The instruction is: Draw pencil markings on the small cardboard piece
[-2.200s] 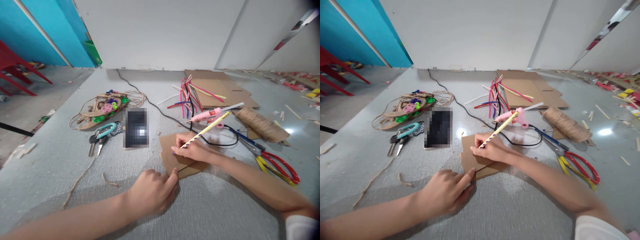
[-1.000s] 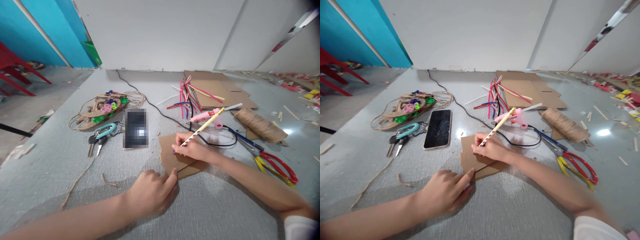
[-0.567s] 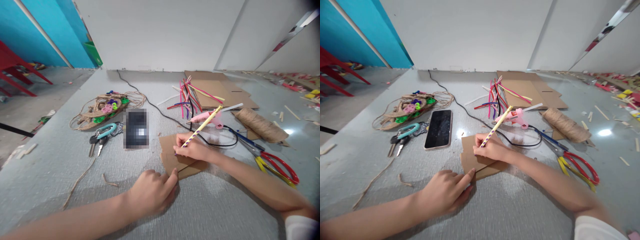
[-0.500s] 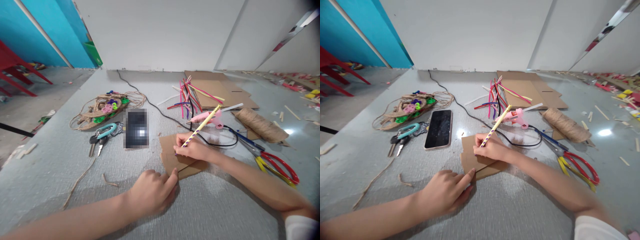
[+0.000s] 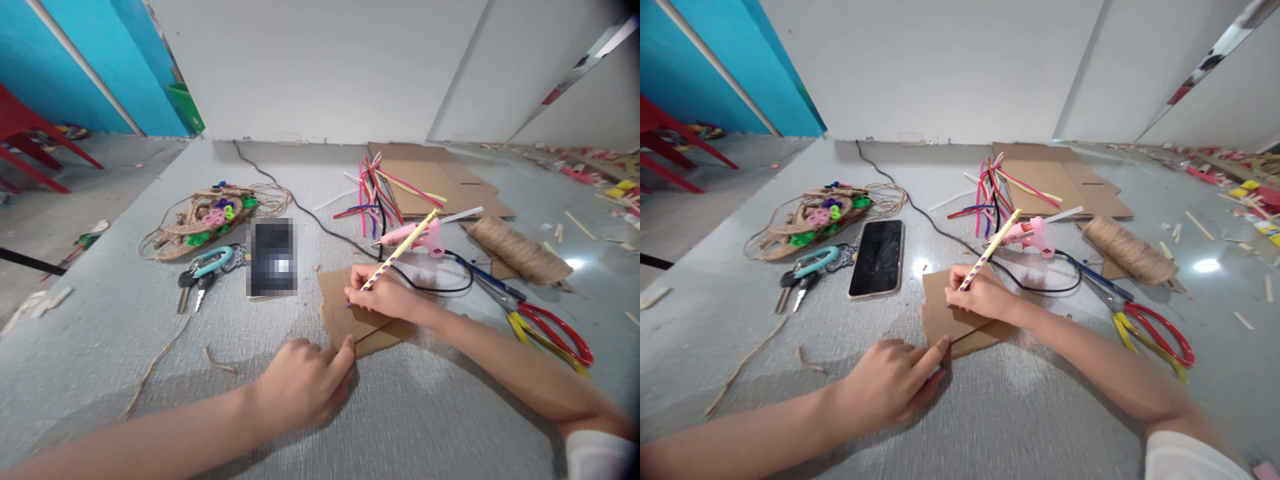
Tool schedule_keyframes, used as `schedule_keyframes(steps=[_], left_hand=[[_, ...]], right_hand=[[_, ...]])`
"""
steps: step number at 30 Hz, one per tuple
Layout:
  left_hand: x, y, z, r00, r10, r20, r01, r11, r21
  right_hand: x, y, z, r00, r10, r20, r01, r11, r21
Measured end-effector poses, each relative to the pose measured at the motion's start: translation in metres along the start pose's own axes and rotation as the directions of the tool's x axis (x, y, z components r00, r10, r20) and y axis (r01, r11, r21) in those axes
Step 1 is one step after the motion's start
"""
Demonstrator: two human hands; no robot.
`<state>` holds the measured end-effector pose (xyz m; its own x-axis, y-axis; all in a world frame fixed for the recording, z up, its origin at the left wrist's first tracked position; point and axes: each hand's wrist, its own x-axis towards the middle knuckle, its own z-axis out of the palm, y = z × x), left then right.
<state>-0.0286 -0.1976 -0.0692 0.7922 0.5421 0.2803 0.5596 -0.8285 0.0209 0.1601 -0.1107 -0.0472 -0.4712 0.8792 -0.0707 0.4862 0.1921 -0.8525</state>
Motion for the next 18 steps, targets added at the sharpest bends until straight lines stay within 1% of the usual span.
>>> schedule_keyframes(steps=[3,5,9,18], left_hand=[[0.0004,-0.0003,-0.0006,1.0,-0.003,0.0,0.003,1.0,0.0],[0.001,-0.0004,-0.0012,1.0,-0.004,0.005,0.004,1.0,0.0],[0.0016,-0.0003,-0.0016,1.0,0.0,0.007,0.0,1.0,-0.011],[0.001,0.0003,-0.002,1.0,0.002,-0.004,-0.002,1.0,-0.005]], right_hand=[[-0.0017,-0.0013,-0.0007,0.998,-0.009,-0.059,0.009,1.0,0.001],[-0.0021,-0.0012,-0.0012,0.997,-0.027,-0.078,0.025,0.999,-0.025],[-0.0009,0.0002,-0.0015,0.998,-0.046,-0.041,0.044,0.997,-0.058],[0.0001,0.002,-0.0021,0.998,-0.059,-0.033,0.056,0.996,-0.074]])
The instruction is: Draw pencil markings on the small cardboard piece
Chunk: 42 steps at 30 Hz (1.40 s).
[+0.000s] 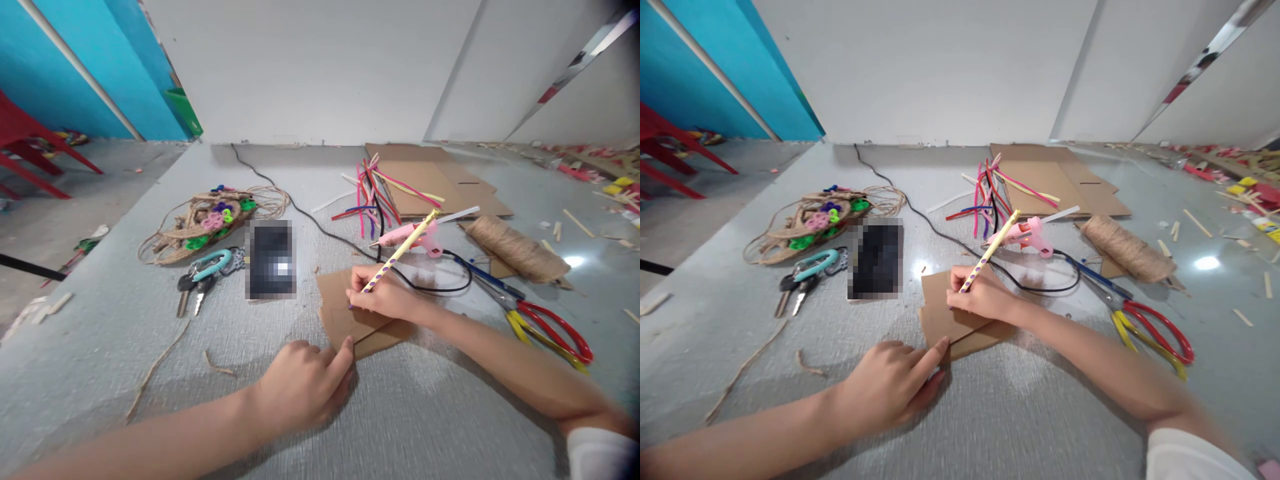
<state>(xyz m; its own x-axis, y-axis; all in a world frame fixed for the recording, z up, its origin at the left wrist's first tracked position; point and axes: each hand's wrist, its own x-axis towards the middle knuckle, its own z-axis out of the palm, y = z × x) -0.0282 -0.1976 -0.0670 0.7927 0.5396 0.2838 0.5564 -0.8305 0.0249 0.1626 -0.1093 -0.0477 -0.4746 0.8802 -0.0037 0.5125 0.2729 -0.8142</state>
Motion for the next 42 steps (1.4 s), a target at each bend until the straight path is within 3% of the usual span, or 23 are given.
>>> schedule_keyframes(steps=[13,19,22,24,26,29,32,37,42], left_hand=[[0.001,0.0,0.002,1.0,-0.005,-0.023,0.005,1.0,-0.001],[0.001,0.001,0.001,0.998,-0.002,-0.055,0.003,1.0,0.009],[0.0,0.001,0.002,0.999,0.001,-0.05,0.0,1.0,0.022],[-0.002,0.002,0.002,0.999,0.0,-0.04,0.001,1.0,0.025],[-0.002,0.002,0.002,1.0,-0.014,-0.028,0.015,0.999,0.042],[-0.003,0.004,0.001,0.998,-0.052,-0.026,0.054,0.995,0.082],[-0.003,0.004,-0.001,0.996,-0.086,-0.018,0.087,0.99,0.111],[-0.003,0.004,0.0,0.996,-0.093,0.007,0.092,0.988,0.128],[-0.002,0.002,0.0,0.992,-0.115,0.05,0.112,0.992,0.065]], right_hand=[[0.001,0.002,0.002,0.999,0.05,-0.008,-0.049,0.995,0.087],[0.0,0.009,0.0,0.99,0.017,-0.142,0.039,0.923,0.383],[0.0,0.012,-0.001,0.979,-0.003,-0.202,0.086,0.912,0.402],[0.0,0.012,-0.003,0.984,-0.062,-0.168,0.108,0.954,0.279],[-0.001,0.008,-0.009,0.982,-0.175,-0.072,0.178,0.983,0.04],[-0.004,-0.003,-0.023,0.947,-0.283,0.149,0.316,0.899,-0.304],[-0.01,-0.013,-0.037,0.915,-0.259,0.311,0.382,0.803,-0.458],[-0.013,-0.015,-0.046,0.914,-0.207,0.349,0.371,0.772,-0.516],[-0.01,-0.01,-0.044,0.887,-0.362,0.287,0.46,0.632,-0.624]])
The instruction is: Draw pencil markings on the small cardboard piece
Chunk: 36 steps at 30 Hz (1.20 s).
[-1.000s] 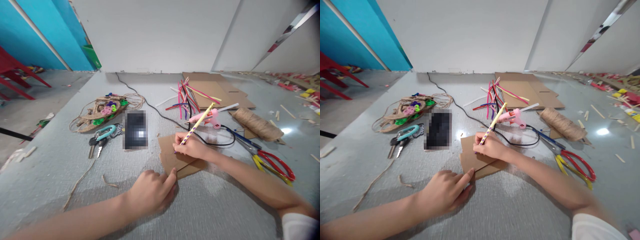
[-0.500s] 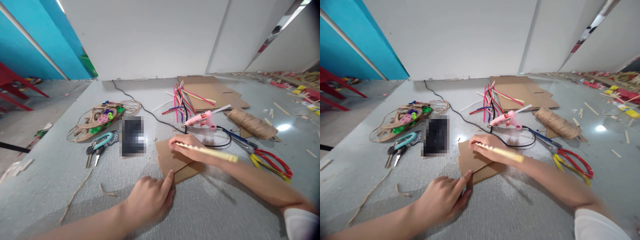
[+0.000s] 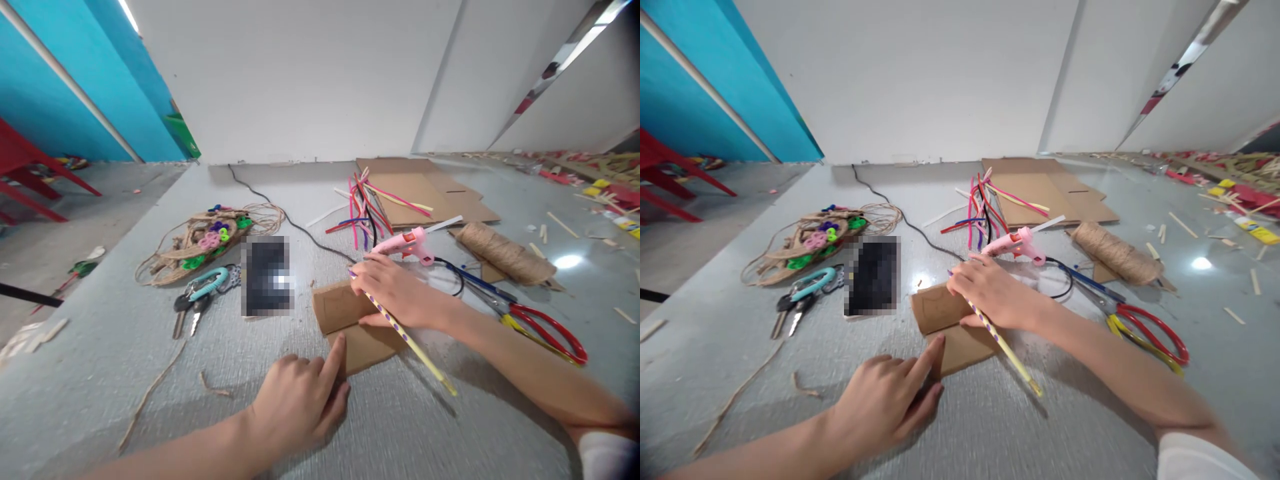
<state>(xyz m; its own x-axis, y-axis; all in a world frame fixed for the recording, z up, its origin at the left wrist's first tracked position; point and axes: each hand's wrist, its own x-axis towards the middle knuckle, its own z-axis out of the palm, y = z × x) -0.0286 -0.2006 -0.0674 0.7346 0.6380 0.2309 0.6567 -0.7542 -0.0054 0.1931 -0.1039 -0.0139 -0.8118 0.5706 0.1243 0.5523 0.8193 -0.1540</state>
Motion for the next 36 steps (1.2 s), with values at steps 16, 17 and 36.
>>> schedule_keyframes(steps=[16,17,36], left_hand=[[0.0,-0.001,-0.001,0.998,-0.016,0.058,0.019,0.999,-0.037],[0.001,-0.001,-0.001,0.998,-0.013,0.06,0.016,0.999,-0.045],[0.001,-0.002,0.002,0.999,0.039,-0.016,-0.041,0.996,-0.075]], right_hand=[[-0.003,-0.001,0.004,1.0,-0.008,-0.023,0.006,0.994,-0.108],[-0.003,-0.002,0.003,1.0,-0.007,-0.013,0.006,0.996,-0.092],[0.007,-0.035,0.043,0.83,0.557,0.034,-0.27,0.346,0.899]])
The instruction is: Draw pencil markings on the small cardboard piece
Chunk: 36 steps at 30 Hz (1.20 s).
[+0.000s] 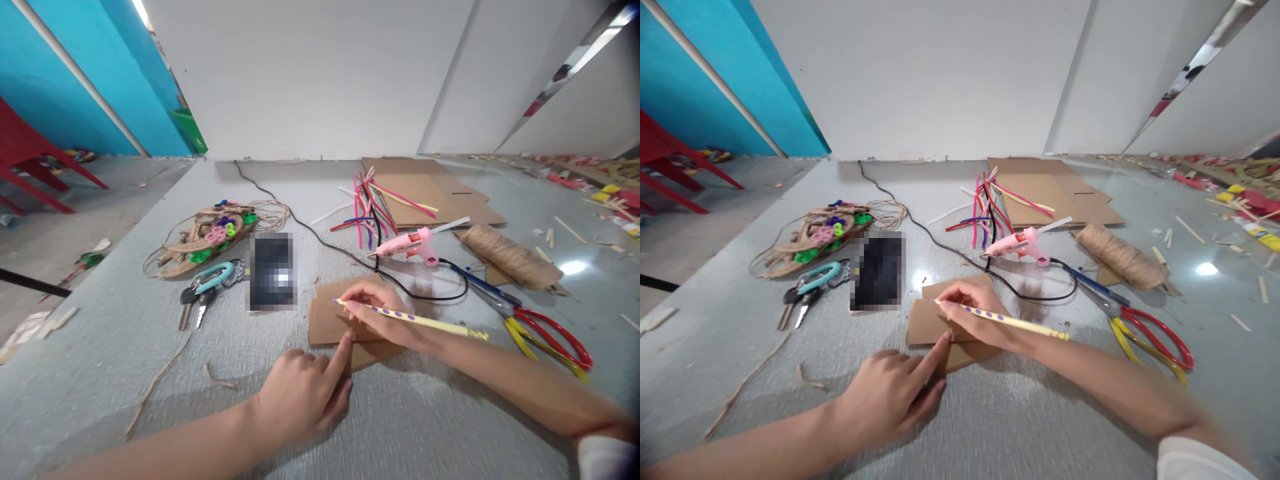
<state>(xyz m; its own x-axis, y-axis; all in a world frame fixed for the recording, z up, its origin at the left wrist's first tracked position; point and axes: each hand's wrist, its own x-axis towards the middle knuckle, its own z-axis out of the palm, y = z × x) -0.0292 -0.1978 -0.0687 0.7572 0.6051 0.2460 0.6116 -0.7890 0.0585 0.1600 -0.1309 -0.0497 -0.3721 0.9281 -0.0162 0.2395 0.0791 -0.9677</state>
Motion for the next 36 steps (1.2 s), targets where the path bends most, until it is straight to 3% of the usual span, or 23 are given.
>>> schedule_keyframes(steps=[2,4,8,11,13,20,22,25,27,30,36], left_hand=[[0.0,-0.001,0.001,0.999,0.036,-0.021,-0.036,0.999,-0.008],[0.001,-0.001,0.001,0.998,0.05,-0.037,-0.05,0.999,-0.006],[0.0,-0.001,0.002,0.998,0.034,-0.05,-0.032,0.999,0.036],[0.0,0.001,0.002,1.0,-0.003,-0.028,0.006,0.996,0.091],[-0.001,0.002,0.002,1.0,-0.016,-0.016,0.018,0.995,0.099],[0.0,0.001,0.001,1.0,-0.003,0.01,0.002,0.997,0.076],[-0.001,0.001,0.001,1.0,0.0,0.016,-0.001,0.998,0.068],[0.0,0.001,0.001,1.0,-0.006,0.028,0.004,0.998,0.063],[0.0,0.002,0.001,0.999,-0.009,0.046,0.006,0.998,0.066],[0.001,0.002,0.0,0.997,-0.011,0.08,0.006,0.998,0.056],[0.0,0.002,-0.001,0.995,-0.016,0.098,0.014,1.0,0.025]], right_hand=[[0.002,0.002,-0.001,0.997,0.011,0.08,-0.013,1.0,0.025],[0.004,-0.001,-0.005,0.996,0.041,0.077,-0.045,0.998,0.044],[0.006,-0.006,-0.012,0.992,0.029,-0.119,-0.03,1.0,-0.001],[0.007,-0.004,-0.016,0.96,-0.108,-0.26,0.078,0.989,-0.126],[0.008,0.0,-0.016,0.942,-0.175,-0.285,0.13,0.977,-0.169],[0.016,0.008,-0.013,0.999,-0.04,-0.035,0.031,0.97,-0.241],[0.017,0.009,-0.014,0.998,-0.042,-0.042,0.029,0.965,-0.26],[0.015,0.011,-0.015,0.98,-0.153,-0.127,0.098,0.928,-0.359],[0.013,0.01,-0.015,0.972,-0.198,-0.123,0.131,0.901,-0.414],[0.01,0.008,-0.015,0.987,-0.151,-0.062,0.116,0.917,-0.381],[0.015,0.005,-0.018,0.997,0.006,-0.071,-0.019,0.984,-0.178]])
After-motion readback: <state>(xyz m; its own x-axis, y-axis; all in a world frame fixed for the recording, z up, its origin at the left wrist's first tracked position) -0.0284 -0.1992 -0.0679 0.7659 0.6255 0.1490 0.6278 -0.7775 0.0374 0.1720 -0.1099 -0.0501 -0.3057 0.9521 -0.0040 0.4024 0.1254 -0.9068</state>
